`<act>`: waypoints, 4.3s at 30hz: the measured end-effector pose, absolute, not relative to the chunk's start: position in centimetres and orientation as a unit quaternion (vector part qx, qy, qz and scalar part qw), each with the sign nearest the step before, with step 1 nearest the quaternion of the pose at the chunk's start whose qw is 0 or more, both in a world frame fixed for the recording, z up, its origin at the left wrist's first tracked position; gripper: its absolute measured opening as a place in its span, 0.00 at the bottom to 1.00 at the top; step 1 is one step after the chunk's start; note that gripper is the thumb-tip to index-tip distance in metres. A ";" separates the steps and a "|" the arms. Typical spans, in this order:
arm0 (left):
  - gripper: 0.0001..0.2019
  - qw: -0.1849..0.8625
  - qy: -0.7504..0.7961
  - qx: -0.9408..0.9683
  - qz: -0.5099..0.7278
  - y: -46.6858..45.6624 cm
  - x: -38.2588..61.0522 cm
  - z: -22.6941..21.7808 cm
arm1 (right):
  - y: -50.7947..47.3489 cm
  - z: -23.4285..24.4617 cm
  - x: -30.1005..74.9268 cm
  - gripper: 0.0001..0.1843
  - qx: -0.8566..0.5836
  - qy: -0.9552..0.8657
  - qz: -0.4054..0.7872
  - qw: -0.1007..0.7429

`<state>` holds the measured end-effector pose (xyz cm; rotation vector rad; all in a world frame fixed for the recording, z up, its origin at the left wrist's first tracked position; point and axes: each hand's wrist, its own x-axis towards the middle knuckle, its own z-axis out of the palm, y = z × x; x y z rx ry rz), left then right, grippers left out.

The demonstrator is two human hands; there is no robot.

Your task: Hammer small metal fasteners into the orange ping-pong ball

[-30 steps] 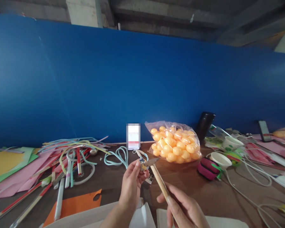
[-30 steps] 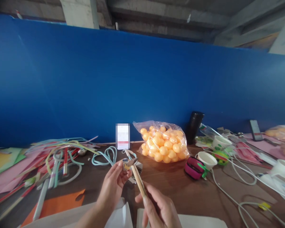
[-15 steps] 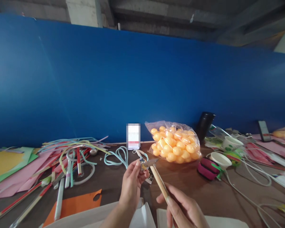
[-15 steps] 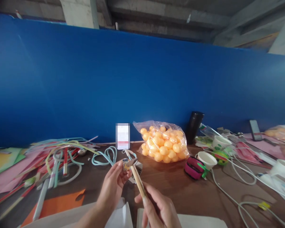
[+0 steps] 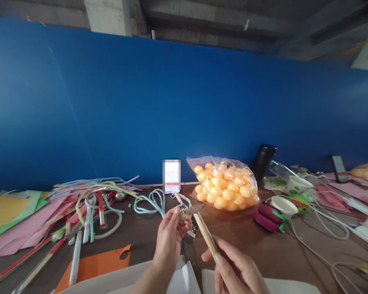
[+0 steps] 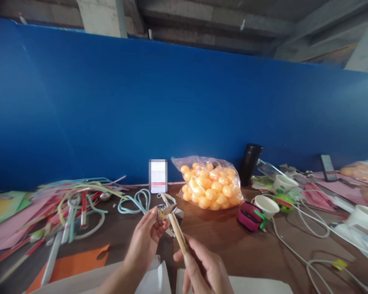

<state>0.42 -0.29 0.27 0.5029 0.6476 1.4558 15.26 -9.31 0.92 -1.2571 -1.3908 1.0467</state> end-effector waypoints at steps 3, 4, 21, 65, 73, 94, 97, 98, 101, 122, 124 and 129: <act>0.13 0.672 0.288 0.227 0.644 -0.3 0.4 0.2 | -9.2 0.8 15.3 0.27 -0.517 -0.566 0.427 0.479; 0.14 0.672 0.287 0.226 0.644 -0.3 0.4 0.1 | -9.2 0.8 15.3 0.27 -0.518 -0.566 0.427 0.477; 0.10 0.679 0.269 0.210 0.650 -0.3 0.4 0.1 | -9.3 0.4 15.3 0.24 -0.513 -0.569 0.424 0.484; 0.10 0.692 0.261 0.216 0.637 -0.2 0.3 -0.1 | -9.3 0.3 15.5 0.24 -0.504 -0.590 0.410 0.478; 0.10 0.688 0.259 0.213 0.643 -0.2 0.3 -0.2 | -9.3 0.3 15.5 0.24 -0.503 -0.598 0.409 0.472; 0.07 0.699 0.278 0.160 0.639 -0.1 0.2 0.3 | -7.1 0.8 20.3 0.25 -0.654 -0.604 0.243 0.384; 0.07 0.695 0.279 0.161 0.643 -0.2 0.2 0.5 | -6.6 0.2 21.2 0.23 -0.697 -0.647 0.138 0.277; 0.07 0.693 0.281 0.158 0.645 -0.3 0.1 0.5 | -6.6 0.1 21.2 0.24 -0.709 -0.654 0.121 0.236; 0.07 0.689 0.289 0.149 0.648 -0.3 0.1 0.6 | -6.9 -0.4 20.8 0.28 -0.727 -0.670 0.087 0.121; 0.09 0.677 0.297 0.187 0.647 -0.2 0.1 0.4 | -1.0 4.4 15.2 0.07 -0.624 -0.780 0.041 0.029; 0.10 0.678 0.295 0.188 0.647 -0.1 0.1 0.3 | 0.3 4.4 14.3 0.09 -0.616 -0.786 0.052 0.014; 0.12 0.676 0.292 0.184 0.651 0.2 0.0 -0.1 | 1.5 3.3 13.2 0.12 -0.602 -0.795 0.072 0.019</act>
